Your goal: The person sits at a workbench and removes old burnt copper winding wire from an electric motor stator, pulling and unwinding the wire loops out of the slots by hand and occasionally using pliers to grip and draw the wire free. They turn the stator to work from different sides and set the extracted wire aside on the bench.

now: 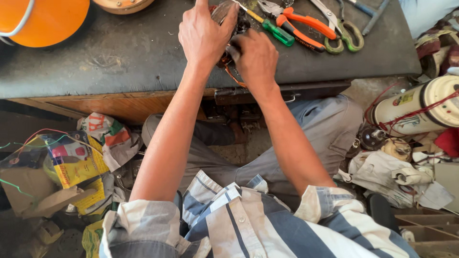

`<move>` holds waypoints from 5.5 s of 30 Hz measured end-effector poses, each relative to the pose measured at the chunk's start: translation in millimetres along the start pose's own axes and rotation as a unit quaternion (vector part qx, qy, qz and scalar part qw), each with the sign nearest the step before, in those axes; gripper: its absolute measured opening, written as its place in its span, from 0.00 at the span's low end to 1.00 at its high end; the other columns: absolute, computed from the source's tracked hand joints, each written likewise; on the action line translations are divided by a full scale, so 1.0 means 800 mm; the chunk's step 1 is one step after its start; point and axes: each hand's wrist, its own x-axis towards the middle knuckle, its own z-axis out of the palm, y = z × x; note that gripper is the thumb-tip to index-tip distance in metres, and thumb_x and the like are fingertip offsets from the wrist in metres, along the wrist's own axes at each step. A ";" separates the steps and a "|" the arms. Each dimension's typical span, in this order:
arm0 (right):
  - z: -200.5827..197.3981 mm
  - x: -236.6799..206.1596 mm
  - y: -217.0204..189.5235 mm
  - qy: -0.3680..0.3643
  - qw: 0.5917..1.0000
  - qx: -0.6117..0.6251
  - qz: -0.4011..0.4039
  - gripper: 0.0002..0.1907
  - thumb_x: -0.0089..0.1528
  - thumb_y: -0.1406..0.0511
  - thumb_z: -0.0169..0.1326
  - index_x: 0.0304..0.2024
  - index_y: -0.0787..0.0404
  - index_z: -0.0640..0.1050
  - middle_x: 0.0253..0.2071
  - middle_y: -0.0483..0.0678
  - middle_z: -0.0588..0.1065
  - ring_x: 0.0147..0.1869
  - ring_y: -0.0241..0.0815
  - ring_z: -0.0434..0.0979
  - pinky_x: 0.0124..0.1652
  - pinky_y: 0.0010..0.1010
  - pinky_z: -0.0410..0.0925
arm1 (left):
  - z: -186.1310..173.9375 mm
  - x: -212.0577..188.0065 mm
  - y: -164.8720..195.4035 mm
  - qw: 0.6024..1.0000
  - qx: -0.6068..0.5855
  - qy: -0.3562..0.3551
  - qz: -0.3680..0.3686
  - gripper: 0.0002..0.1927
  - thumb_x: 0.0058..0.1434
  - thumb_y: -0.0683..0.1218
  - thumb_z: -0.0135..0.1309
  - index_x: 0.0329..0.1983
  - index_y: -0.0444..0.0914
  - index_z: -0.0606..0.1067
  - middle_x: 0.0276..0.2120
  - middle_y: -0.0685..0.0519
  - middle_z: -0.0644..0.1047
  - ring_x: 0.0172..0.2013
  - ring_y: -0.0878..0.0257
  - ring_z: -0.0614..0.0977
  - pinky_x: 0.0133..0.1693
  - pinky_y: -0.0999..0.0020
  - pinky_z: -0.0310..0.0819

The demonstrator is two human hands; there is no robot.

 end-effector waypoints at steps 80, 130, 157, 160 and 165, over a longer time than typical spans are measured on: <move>0.032 0.020 0.008 0.059 0.929 0.357 0.082 0.11 0.57 0.79 0.56 0.41 0.67 0.82 0.36 0.48 0.84 0.40 0.35 0.87 0.41 0.25 0.78 | -0.006 0.015 -0.010 0.996 -0.038 -0.067 -0.049 0.28 0.62 0.67 0.59 0.44 0.38 0.78 0.37 0.42 0.83 0.40 0.41 0.84 0.41 0.47 0.77; -0.021 0.036 0.053 -0.297 0.786 0.476 0.261 0.11 0.64 0.63 0.57 0.42 0.64 0.81 0.34 0.44 0.79 0.37 0.33 0.74 0.38 0.25 0.67 | -0.055 0.035 -0.023 0.914 -0.250 -0.312 -0.065 0.33 0.62 0.64 0.60 0.61 0.37 0.76 0.48 0.44 0.83 0.47 0.57 0.87 0.50 0.64 0.80; -0.064 0.018 0.023 -0.107 0.986 -0.006 -0.128 0.20 0.63 0.54 0.63 0.35 0.66 0.77 0.32 0.56 0.78 0.36 0.56 0.77 0.36 0.46 0.69 | -0.041 0.034 -0.032 0.940 -0.249 -0.228 -0.042 0.29 0.66 0.61 0.62 0.60 0.37 0.77 0.50 0.44 0.84 0.51 0.54 0.86 0.52 0.61 0.79; -0.054 0.012 0.004 -0.032 0.985 -0.007 -0.172 0.24 0.57 0.58 0.62 0.47 0.71 0.79 0.38 0.55 0.79 0.42 0.52 0.77 0.41 0.41 0.69 | -0.041 0.033 -0.032 0.939 -0.234 -0.240 -0.074 0.31 0.64 0.63 0.62 0.59 0.37 0.76 0.49 0.44 0.84 0.50 0.53 0.86 0.51 0.60 0.78; -0.001 0.004 -0.012 -0.032 0.978 -0.119 -0.170 0.08 0.58 0.67 0.56 0.39 0.64 0.77 0.38 0.52 0.77 0.44 0.50 0.77 0.40 0.41 0.70 | -0.039 0.034 -0.032 0.949 -0.200 -0.239 -0.049 0.32 0.64 0.63 0.62 0.61 0.37 0.75 0.49 0.41 0.83 0.52 0.48 0.84 0.53 0.56 0.76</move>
